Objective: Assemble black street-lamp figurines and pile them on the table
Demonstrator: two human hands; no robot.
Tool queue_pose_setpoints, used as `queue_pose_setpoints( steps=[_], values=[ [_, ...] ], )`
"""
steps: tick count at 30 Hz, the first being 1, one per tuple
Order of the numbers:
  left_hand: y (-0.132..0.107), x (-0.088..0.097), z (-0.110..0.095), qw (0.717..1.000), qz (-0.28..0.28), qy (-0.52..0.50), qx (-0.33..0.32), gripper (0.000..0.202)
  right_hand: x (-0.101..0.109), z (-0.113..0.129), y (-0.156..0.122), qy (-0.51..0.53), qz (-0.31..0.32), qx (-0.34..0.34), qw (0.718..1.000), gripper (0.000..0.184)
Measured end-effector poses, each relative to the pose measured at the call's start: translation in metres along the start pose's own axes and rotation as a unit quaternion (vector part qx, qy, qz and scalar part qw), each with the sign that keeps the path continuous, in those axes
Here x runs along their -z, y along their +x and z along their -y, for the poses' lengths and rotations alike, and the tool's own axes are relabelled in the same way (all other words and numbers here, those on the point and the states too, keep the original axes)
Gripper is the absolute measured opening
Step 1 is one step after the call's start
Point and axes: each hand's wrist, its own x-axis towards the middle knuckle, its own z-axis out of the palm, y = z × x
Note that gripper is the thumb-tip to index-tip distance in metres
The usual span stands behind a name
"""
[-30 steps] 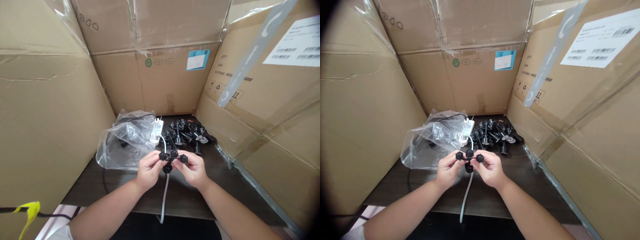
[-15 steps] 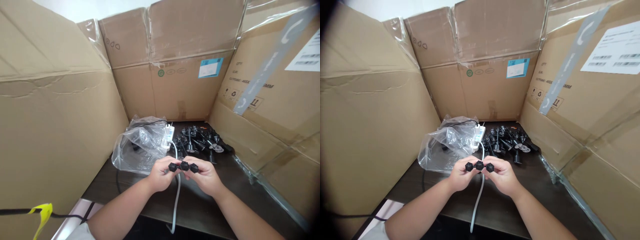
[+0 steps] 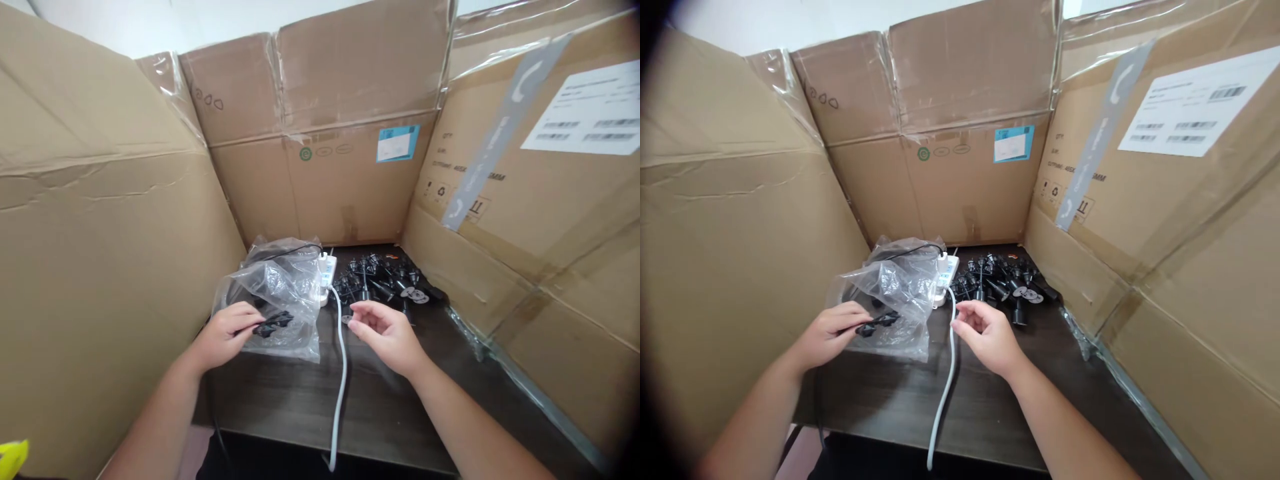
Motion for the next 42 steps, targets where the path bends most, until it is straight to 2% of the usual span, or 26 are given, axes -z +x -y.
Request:
queue_pose_setpoints(
  steps=[2,4,7,10,14,17,25,30,33,38,42],
  values=[
    [-0.011,0.008,0.018,0.996,0.050,0.058,0.049,0.024,0.004,-0.005,0.005,-0.058,-0.060,-0.008,0.996,0.028],
    [-0.017,0.008,0.033,0.986,0.084,0.110,0.096,0.024,0.010,-0.010,0.010,-0.149,-0.107,0.007,0.983,0.028],
    [-0.013,-0.006,0.048,0.969,0.113,0.159,0.151,0.024,0.020,-0.016,0.017,-0.326,-0.139,0.029,0.935,0.027],
    [0.001,-0.026,0.055,0.960,0.111,0.175,0.187,0.025,0.026,-0.021,0.021,-0.426,-0.143,0.023,0.893,0.031],
    [0.019,-0.048,0.061,0.957,0.093,0.185,0.205,0.026,0.028,-0.029,0.025,-0.465,-0.129,0.024,0.875,0.036],
    [0.026,-0.056,0.063,0.956,0.086,0.186,0.209,0.024,0.028,-0.036,0.028,-0.488,-0.114,0.041,0.865,0.039],
    [0.017,-0.045,0.057,0.955,0.051,0.188,0.224,0.023,0.024,-0.043,0.038,-0.529,-0.087,0.058,0.842,0.047],
    [0.009,-0.032,0.048,0.952,0.030,0.193,0.235,0.026,0.019,-0.045,0.042,-0.530,-0.080,0.061,0.842,0.035],
    [0.006,-0.027,0.036,0.956,-0.022,0.193,0.221,0.030,0.019,-0.046,0.043,-0.510,-0.084,0.074,0.853,0.030],
    [0.016,-0.026,0.001,0.973,-0.148,0.129,0.123,0.027,0.020,-0.041,0.041,-0.438,-0.108,0.105,0.886,0.031],
    [0.033,-0.028,-0.026,0.981,-0.183,0.033,0.058,0.021,0.018,-0.037,0.037,-0.341,-0.140,0.105,0.924,0.033]
  ],
)
